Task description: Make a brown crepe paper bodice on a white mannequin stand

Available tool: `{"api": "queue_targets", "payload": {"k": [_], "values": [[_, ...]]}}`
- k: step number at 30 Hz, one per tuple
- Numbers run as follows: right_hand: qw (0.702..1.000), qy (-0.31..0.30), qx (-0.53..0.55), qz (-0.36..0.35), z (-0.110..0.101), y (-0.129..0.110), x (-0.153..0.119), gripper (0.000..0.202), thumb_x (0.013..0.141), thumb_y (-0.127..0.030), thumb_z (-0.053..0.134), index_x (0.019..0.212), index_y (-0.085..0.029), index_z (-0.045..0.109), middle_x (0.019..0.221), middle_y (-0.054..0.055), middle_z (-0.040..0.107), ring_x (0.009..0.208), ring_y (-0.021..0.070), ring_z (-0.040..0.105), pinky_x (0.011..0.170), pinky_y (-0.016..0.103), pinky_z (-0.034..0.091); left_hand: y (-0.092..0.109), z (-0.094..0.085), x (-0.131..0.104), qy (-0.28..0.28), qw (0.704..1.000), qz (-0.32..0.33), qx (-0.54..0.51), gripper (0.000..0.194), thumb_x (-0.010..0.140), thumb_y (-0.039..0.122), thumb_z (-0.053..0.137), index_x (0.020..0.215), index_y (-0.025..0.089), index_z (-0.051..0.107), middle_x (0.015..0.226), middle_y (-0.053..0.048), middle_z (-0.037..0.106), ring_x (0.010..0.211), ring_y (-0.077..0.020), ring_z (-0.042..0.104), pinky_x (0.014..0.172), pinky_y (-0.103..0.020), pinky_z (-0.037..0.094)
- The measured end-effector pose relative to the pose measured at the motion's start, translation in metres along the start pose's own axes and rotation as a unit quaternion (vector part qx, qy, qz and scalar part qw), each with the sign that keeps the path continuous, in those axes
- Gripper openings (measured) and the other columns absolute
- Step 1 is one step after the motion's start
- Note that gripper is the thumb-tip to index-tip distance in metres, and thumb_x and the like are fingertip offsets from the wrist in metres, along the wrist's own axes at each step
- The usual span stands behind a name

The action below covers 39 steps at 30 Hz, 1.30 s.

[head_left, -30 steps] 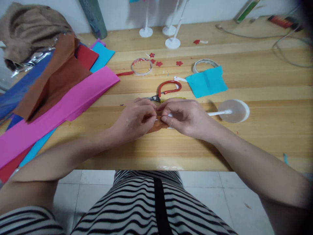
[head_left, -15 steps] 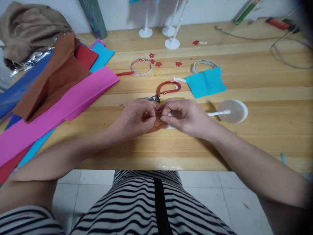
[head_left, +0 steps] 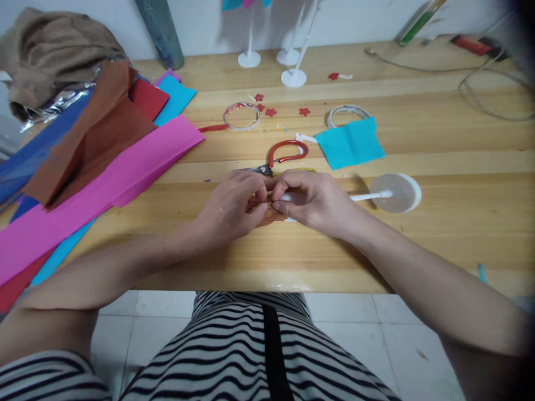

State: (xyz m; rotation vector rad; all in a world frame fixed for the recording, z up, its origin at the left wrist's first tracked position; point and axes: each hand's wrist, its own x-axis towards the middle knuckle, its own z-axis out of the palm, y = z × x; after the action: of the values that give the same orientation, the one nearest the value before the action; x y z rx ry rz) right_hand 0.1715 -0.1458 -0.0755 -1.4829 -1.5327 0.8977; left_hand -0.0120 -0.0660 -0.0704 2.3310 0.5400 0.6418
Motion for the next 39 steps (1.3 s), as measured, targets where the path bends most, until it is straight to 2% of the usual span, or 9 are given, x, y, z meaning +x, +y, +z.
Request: {"api": "queue_targets", "payload": {"k": [4, 9, 13, 16, 20, 24, 27, 34, 39], "values": [[0.999, -0.032, -0.018, -0.016, -0.003, -0.002, 0.001, 0.011, 0.079, -0.026, 0.067, 0.069, -0.022, 0.065, 0.084, 0.006, 0.072, 0.081, 0.0241, 0.069, 0.074, 0.039, 0.055, -0.002, 0.002, -0.002, 0.001, 1.000, 0.005, 0.002, 0.020, 0.082, 0.009, 0.061, 0.071, 0.024, 0.053, 0.088, -0.003, 0.073, 0.094, -0.0215, 0.070, 0.083, -0.037, 0.053], [0.995, -0.025, -0.022, -0.089, -0.013, -0.006, -0.001, 0.011, 0.085, -0.023, 0.064, 0.076, -0.022, 0.071, 0.103, 0.008, 0.076, 0.098, 0.0234, 0.072, 0.088, 0.041, 0.056, -0.005, 0.001, -0.002, -0.005, 1.000, -0.001, -0.010, 0.019, 0.082, 0.011, 0.060, 0.070, 0.023, 0.053, 0.082, -0.003, 0.070, 0.087, -0.0219, 0.068, 0.074, -0.036, 0.051], [0.991, -0.048, -0.043, -0.117, -0.018, -0.006, -0.003, 0.013, 0.083, -0.019, 0.065, 0.080, -0.025, 0.076, 0.117, 0.007, 0.075, 0.107, 0.0253, 0.071, 0.090, 0.043, 0.058, -0.006, 0.001, -0.001, -0.004, 1.000, 0.007, -0.008, 0.019, 0.082, 0.011, 0.059, 0.069, 0.023, 0.053, 0.076, -0.002, 0.067, 0.079, -0.0210, 0.064, 0.072, -0.037, 0.050], [0.990, -0.058, -0.062, -0.111, -0.018, -0.004, -0.003, 0.014, 0.079, -0.018, 0.067, 0.078, -0.028, 0.077, 0.117, 0.004, 0.075, 0.111, 0.0283, 0.069, 0.096, 0.048, 0.056, -0.004, 0.001, 0.000, -0.012, 0.999, -0.018, -0.024, 0.020, 0.081, 0.011, 0.060, 0.068, 0.024, 0.053, 0.075, -0.002, 0.066, 0.082, -0.0220, 0.067, 0.075, -0.038, 0.052], [0.987, -0.068, -0.083, -0.121, -0.019, -0.004, -0.005, 0.015, 0.083, -0.020, 0.065, 0.081, -0.027, 0.078, 0.120, 0.007, 0.073, 0.114, 0.0314, 0.068, 0.100, 0.054, 0.054, 0.001, -0.005, 0.003, -0.025, 0.992, -0.087, -0.082, 0.015, 0.085, 0.019, 0.061, 0.071, 0.023, 0.058, 0.091, -0.005, 0.073, 0.094, -0.0235, 0.070, 0.086, -0.039, 0.054], [0.978, -0.092, -0.123, -0.138, -0.024, -0.006, -0.007, 0.016, 0.090, -0.026, 0.062, 0.089, -0.021, 0.078, 0.123, 0.015, 0.070, 0.116, 0.0334, 0.067, 0.100, 0.056, 0.052, 0.003, -0.023, 0.009, 0.030, 0.991, -0.098, -0.084, 0.010, 0.088, 0.028, 0.063, 0.083, 0.021, 0.065, 0.101, -0.006, 0.074, 0.107, -0.0232, 0.069, 0.099, -0.040, 0.051], [0.969, -0.120, -0.149, -0.154, -0.029, -0.009, -0.008, 0.014, 0.089, -0.033, 0.067, 0.093, -0.023, 0.076, 0.125, 0.014, 0.068, 0.121, 0.0344, 0.063, 0.100, 0.055, 0.051, 0.004, -0.038, 0.016, 0.077, 0.992, -0.080, -0.065, 0.012, 0.088, 0.027, 0.063, 0.083, 0.017, 0.066, 0.106, -0.007, 0.075, 0.108, -0.0215, 0.069, 0.101, -0.039, 0.051], [0.950, -0.145, -0.234, -0.146, -0.025, -0.011, -0.008, 0.009, 0.081, -0.025, 0.072, 0.088, -0.026, 0.067, 0.095, 0.009, 0.069, 0.089, 0.0302, 0.064, 0.078, 0.045, 0.052, -0.002, -0.049, 0.024, 0.111, 0.985, -0.094, -0.090, 0.009, 0.084, 0.024, 0.064, 0.079, 0.017, 0.065, 0.105, -0.006, 0.075, 0.111, -0.0224, 0.070, 0.105, -0.042, 0.052], [0.963, -0.132, -0.182, -0.149, -0.020, -0.008, -0.005, 0.011, 0.079, -0.019, 0.068, 0.084, -0.027, 0.064, 0.089, 0.007, 0.070, 0.084, 0.0279, 0.064, 0.075, 0.042, 0.050, -0.013, -0.056, 0.031, 0.120, 0.981, -0.095, -0.122, 0.012, 0.081, 0.029, 0.066, 0.077, 0.018, 0.065, 0.101, -0.007, 0.076, 0.110, -0.0226, 0.071, 0.102, -0.041, 0.053]]}}
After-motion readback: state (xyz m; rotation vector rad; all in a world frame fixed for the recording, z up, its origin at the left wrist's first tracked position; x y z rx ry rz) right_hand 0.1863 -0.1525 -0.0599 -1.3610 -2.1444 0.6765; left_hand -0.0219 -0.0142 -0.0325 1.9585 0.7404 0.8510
